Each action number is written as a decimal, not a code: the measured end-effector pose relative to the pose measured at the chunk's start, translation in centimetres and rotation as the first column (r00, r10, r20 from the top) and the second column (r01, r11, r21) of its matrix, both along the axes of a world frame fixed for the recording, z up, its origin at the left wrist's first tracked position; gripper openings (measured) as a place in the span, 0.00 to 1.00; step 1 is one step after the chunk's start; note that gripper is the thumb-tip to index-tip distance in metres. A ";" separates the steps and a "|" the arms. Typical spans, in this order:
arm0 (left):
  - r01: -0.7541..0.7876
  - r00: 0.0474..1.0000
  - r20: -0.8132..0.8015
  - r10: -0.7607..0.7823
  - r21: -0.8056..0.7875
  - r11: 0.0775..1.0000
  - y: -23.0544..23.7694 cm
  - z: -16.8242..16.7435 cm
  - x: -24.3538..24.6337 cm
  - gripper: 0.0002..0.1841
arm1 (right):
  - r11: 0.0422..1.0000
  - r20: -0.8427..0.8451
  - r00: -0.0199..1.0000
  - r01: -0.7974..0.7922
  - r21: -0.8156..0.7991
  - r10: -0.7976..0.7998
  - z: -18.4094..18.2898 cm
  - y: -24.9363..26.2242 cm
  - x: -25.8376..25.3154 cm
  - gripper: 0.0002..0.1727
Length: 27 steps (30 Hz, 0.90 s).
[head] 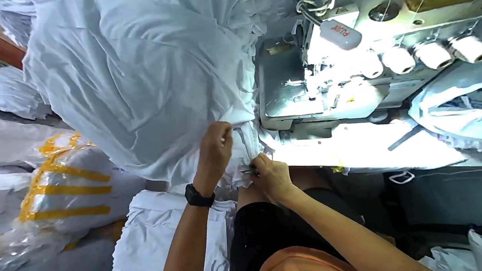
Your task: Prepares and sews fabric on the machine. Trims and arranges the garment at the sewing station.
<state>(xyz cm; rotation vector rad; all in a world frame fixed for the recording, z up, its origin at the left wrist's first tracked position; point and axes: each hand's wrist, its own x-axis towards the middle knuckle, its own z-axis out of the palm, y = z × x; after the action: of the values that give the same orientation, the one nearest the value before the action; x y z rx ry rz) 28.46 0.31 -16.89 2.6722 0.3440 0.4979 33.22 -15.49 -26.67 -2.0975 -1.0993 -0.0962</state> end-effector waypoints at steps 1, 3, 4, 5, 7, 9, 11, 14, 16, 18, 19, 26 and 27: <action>0.112 0.990 -0.091 -0.108 0.039 0.993 0.1 -0.2 0.9 0.10 | 0.999 0.021 1.000 -0.016 0.028 0.016 -0.2 -0.1 0.0 0.11; 0.233 0.921 -0.340 -0.189 0.091 0.968 1.1 -1.2 2.3 0.12 | 0.990 0.065 0.997 -0.050 0.129 0.041 -0.2 -0.3 0.0 0.09; 0.269 0.885 -0.421 -0.200 0.111 0.957 1.7 -1.5 2.6 0.12 | 0.979 0.070 0.996 -0.071 0.193 0.058 -0.1 -0.4 0.1 0.08; 0.302 0.861 -0.465 -0.207 0.139 0.943 2.3 -1.4 3.0 0.12 | 0.963 0.044 0.995 -0.099 0.251 0.091 0.2 -0.6 0.5 0.08; 0.353 0.845 -0.487 -0.220 0.200 0.914 3.2 0.2 3.5 0.11 | 0.932 -0.146 0.971 -0.133 0.337 0.191 1.4 -1.0 1.3 0.08; 0.391 0.881 -0.384 -0.275 0.265 0.881 4.0 2.1 3.9 0.07 | 0.898 -0.426 0.844 -0.134 0.419 0.324 3.2 -1.3 2.0 0.08; 0.423 0.897 -0.250 -0.364 0.253 0.870 4.8 4.7 4.5 0.06 | 0.859 -0.595 0.674 -0.118 0.499 0.438 5.0 -1.3 2.7 0.10; 0.520 0.846 -0.160 -0.509 0.030 0.854 5.1 8.2 6.2 0.08 | 0.797 -0.540 0.652 -0.170 0.580 0.532 5.9 -1.8 3.9 0.12; 0.546 0.772 -0.277 -0.572 -0.172 0.820 5.6 10.3 7.5 0.07 | 0.765 -0.457 0.695 -0.210 0.609 0.554 5.9 -2.5 4.9 0.12; 0.491 0.726 -0.345 -0.595 -0.346 0.799 5.7 12.1 9.1 0.02 | 0.755 -0.537 0.624 -0.135 0.641 0.568 6.5 -3.8 5.6 0.10; 0.478 0.728 -0.313 -0.610 -0.406 0.779 5.4 12.8 10.0 0.02 | 0.746 -0.611 0.536 -0.053 0.664 0.583 7.0 -4.4 5.9 0.07; 0.555 0.820 -0.097 -0.564 -0.108 0.825 0.1 8.0 15.7 0.04 | 0.650 -0.730 0.566 0.396 0.649 0.384 5.0 -6.7 8.4 0.11; 0.520 0.839 -0.107 -0.534 -0.130 0.844 -0.5 6.8 16.1 0.07 | 0.674 -0.751 0.594 0.432 0.600 0.288 4.3 -6.9 8.6 0.11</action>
<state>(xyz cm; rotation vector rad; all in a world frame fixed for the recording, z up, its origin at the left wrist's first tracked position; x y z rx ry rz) 44.54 -0.17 -10.05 2.5556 -0.3296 0.1162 41.84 -22.40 -22.35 -1.1482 -0.2597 0.3147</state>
